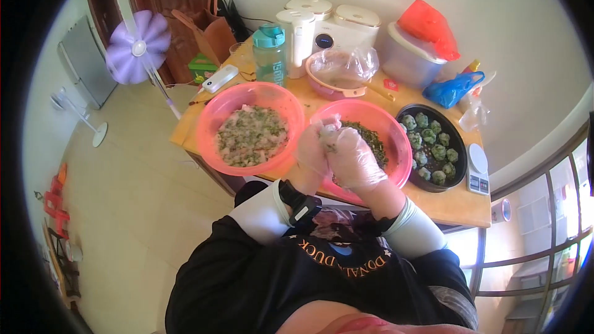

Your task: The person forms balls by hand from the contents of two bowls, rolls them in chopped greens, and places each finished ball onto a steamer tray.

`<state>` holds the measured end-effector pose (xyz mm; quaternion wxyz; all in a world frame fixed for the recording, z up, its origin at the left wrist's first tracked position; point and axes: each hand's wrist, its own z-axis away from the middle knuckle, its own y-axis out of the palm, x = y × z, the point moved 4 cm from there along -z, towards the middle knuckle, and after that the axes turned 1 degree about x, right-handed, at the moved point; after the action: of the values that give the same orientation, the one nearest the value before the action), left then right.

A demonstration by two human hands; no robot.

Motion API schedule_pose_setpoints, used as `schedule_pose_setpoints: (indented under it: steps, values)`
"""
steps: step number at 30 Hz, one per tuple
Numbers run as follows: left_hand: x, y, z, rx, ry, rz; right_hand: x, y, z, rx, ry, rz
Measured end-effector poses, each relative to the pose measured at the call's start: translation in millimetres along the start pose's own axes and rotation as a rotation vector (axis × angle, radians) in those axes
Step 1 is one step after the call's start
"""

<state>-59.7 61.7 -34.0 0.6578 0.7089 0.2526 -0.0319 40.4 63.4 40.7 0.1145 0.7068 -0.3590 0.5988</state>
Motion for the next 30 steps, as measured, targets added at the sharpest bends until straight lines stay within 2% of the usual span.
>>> schedule_pose_setpoints:
  steps: [1,2,4,6,8,10,12,14,16,17,19,20,22,23,24,26,27,28,30]
  values:
    - [2.3,4.1,1.8,0.004,-0.001,0.004,-4.9,2.5,1.9,-0.042,0.066,-0.408]
    - [6.4,6.7,5.9,-0.043,-0.017,0.050,-3.2,-3.3,0.0,-0.045,0.065,-0.404]
    - [7.6,21.6,10.1,-0.088,-0.032,0.099,24.0,-16.8,-3.3,0.000,-0.185,0.403]
    - [9.5,28.7,9.4,-0.080,-0.046,0.192,55.2,-26.2,3.8,-0.034,-0.103,0.385]
    - [12.6,28.5,10.0,-0.058,-0.035,0.285,54.3,-32.1,4.0,-0.068,-0.020,0.367]
    - [15.4,34.9,12.9,-0.037,-0.030,0.378,31.7,-28.7,0.3,-0.008,-0.327,0.509]
    - [15.5,47.4,19.6,-0.189,-0.032,0.349,6.3,-23.5,-1.5,-0.041,-0.339,0.634]
    - [20.3,38.9,16.7,-0.174,-0.040,0.334,0.0,-26.3,-0.6,-0.072,-0.355,0.759]
    - [20.5,35.4,16.8,-0.163,-0.044,0.321,22.1,-23.6,0.1,0.098,-0.257,0.792]
    - [19.4,36.1,18.3,-0.146,-0.039,0.337,24.5,-25.5,-0.7,0.100,-0.257,0.792]
    - [16.6,43.7,22.0,-0.129,-0.034,0.349,25.5,-25.1,0.9,0.273,-0.377,1.324]
    - [14.1,48.9,23.6,-0.145,0.010,0.311,32.5,-29.1,3.5,0.269,-0.379,1.322]
    - [12.1,40.6,19.3,-0.161,0.056,0.275,46.4,-48.4,6.2,0.085,-0.153,0.798]
    - [14.8,21.5,10.8,-0.105,0.027,0.284,40.4,-52.8,6.5,0.091,-0.045,0.531]
    - [12.1,28.1,11.1,-0.051,-0.003,0.293,36.4,-49.1,7.7,0.094,-0.041,0.531]
    - [12.4,39.4,20.9,-0.088,0.001,0.249,48.1,-31.8,17.2,0.000,-0.509,0.652]
    - [10.8,48.7,25.7,-0.120,0.008,0.199,54.4,-22.8,19.9,0.170,-0.315,0.701]
    - [15.8,45.3,24.6,-0.117,0.004,0.197,60.8,-14.1,20.8,0.157,-0.276,0.694]
    - [20.1,45.0,21.0,0.060,0.085,0.206,50.1,1.1,25.5,-0.021,-0.510,1.048]
